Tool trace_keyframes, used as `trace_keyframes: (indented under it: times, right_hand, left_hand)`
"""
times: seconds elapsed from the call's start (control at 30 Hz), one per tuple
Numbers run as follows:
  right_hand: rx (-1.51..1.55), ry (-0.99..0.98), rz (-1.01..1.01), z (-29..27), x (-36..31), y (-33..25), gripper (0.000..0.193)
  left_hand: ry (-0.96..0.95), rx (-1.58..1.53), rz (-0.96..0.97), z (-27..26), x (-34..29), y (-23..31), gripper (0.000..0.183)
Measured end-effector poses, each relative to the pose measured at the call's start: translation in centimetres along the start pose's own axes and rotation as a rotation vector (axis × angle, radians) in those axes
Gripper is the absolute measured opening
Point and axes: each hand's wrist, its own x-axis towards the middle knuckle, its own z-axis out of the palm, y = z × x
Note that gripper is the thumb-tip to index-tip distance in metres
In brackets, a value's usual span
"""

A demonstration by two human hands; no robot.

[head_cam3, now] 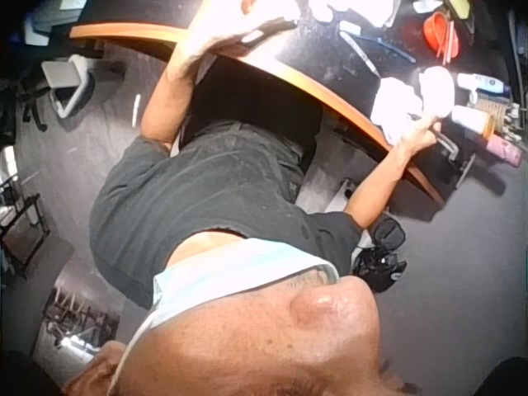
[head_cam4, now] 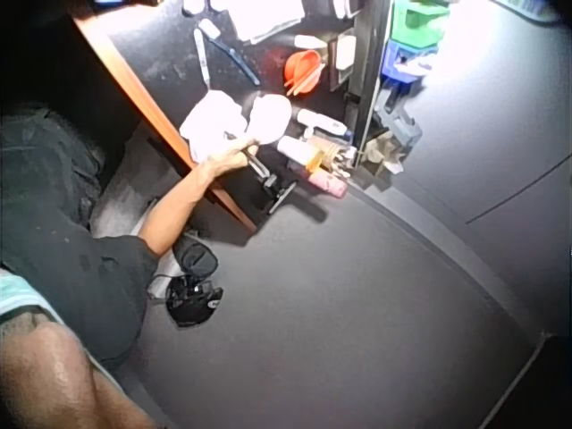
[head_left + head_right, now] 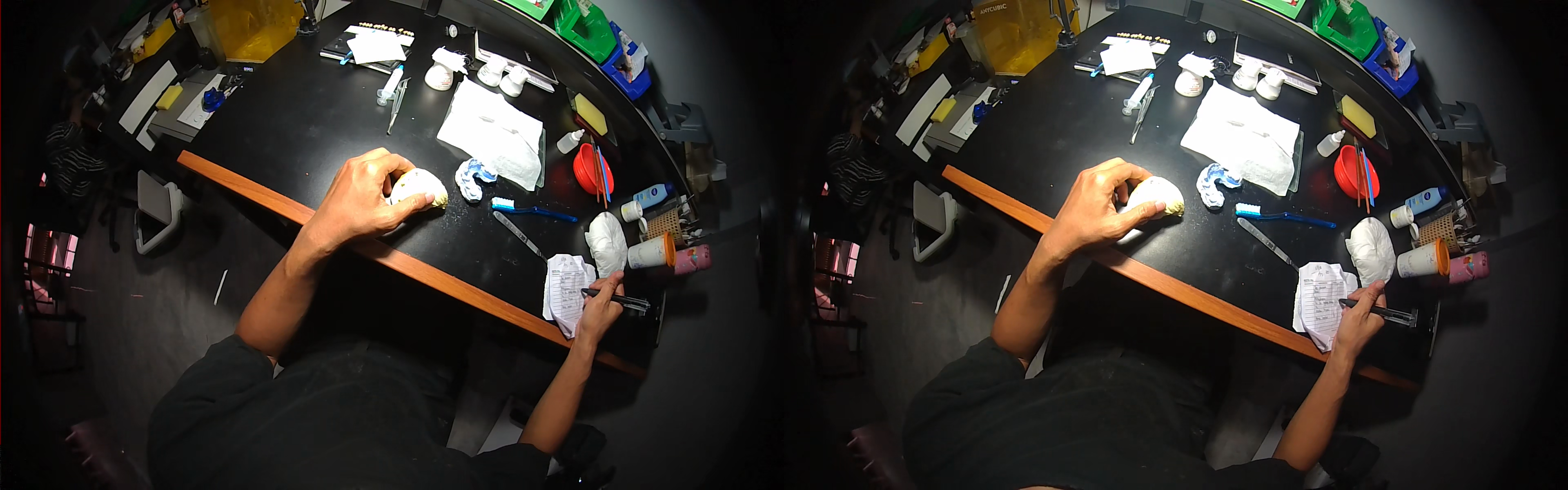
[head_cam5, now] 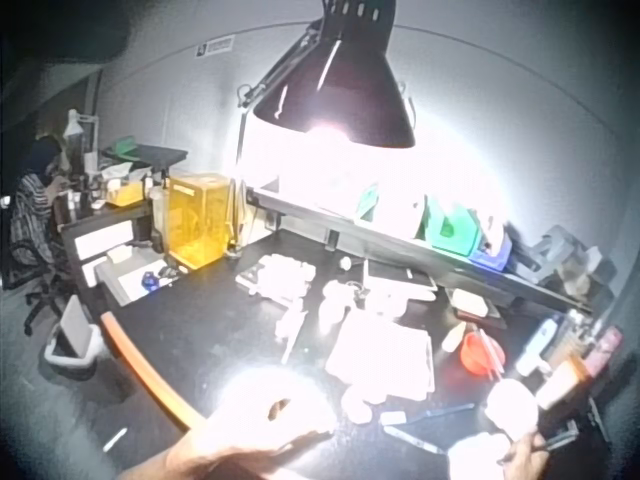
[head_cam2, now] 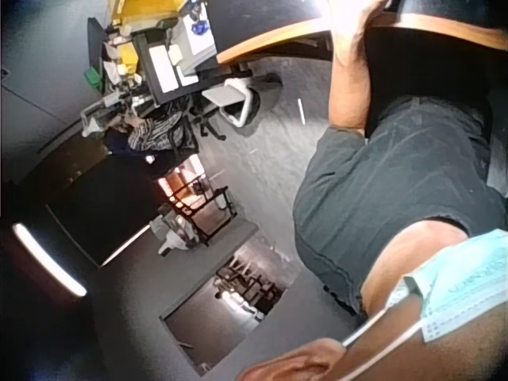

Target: The person holds a dental prosthesis and uses a pen-like tool to scrape and adjust its surface. They then wipe the work area with a paper towel and use a metal caliper to measure and adjust the prosthesis, repeatedly opening and closing the caliper while holding the object.

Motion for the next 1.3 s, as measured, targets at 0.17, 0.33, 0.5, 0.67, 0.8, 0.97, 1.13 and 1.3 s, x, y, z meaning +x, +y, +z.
trace_keyframes:
  times: [0.17,0.33,0.5,0.67,0.8,0.97,1.13,1.3]
  right_hand:
    - [-0.051,-0.026,-0.051,-0.4,0.2,0.7,0.052]
    - [-0.286,0.006,-0.466,0.0,-0.3,-0.1,0.049]
    - [-0.262,-0.235,-0.495,-2.0,-0.1,-1.4,0.046]
    - [-0.449,-0.376,-0.514,-3.6,-1.6,-3.9,0.032]
    - [-0.665,-0.464,-0.489,-3.0,-5.2,-5.6,0.046]
    - [-0.694,-0.412,-0.518,-2.2,-6.2,-5.1,0.037]
    - [-0.692,-0.336,-0.53,-1.6,-6.4,-4.8,0.016]
    - [-0.692,-0.293,-0.566,-1.4,-6.9,-5.1,0.02]
  left_hand:
    - [-0.037,0.011,0.023,-0.2,0.1,0.3,0.047]
    - [-0.044,-0.046,0.052,0.1,0.1,-0.1,0.049]
    - [-0.04,-0.007,0.081,0.3,0.2,0.0,0.047]
    - [0.019,0.033,0.147,0.2,-0.4,-1.0,0.049]
    - [-0.003,0.026,0.11,0.5,-0.6,-1.2,0.054]
    - [-0.004,0.031,0.102,0.4,-0.5,-0.7,0.053]
    - [0.025,0.018,0.122,0.2,-0.5,-0.6,0.051]
    - [0.064,-0.012,0.142,0.4,-0.5,-0.6,0.048]
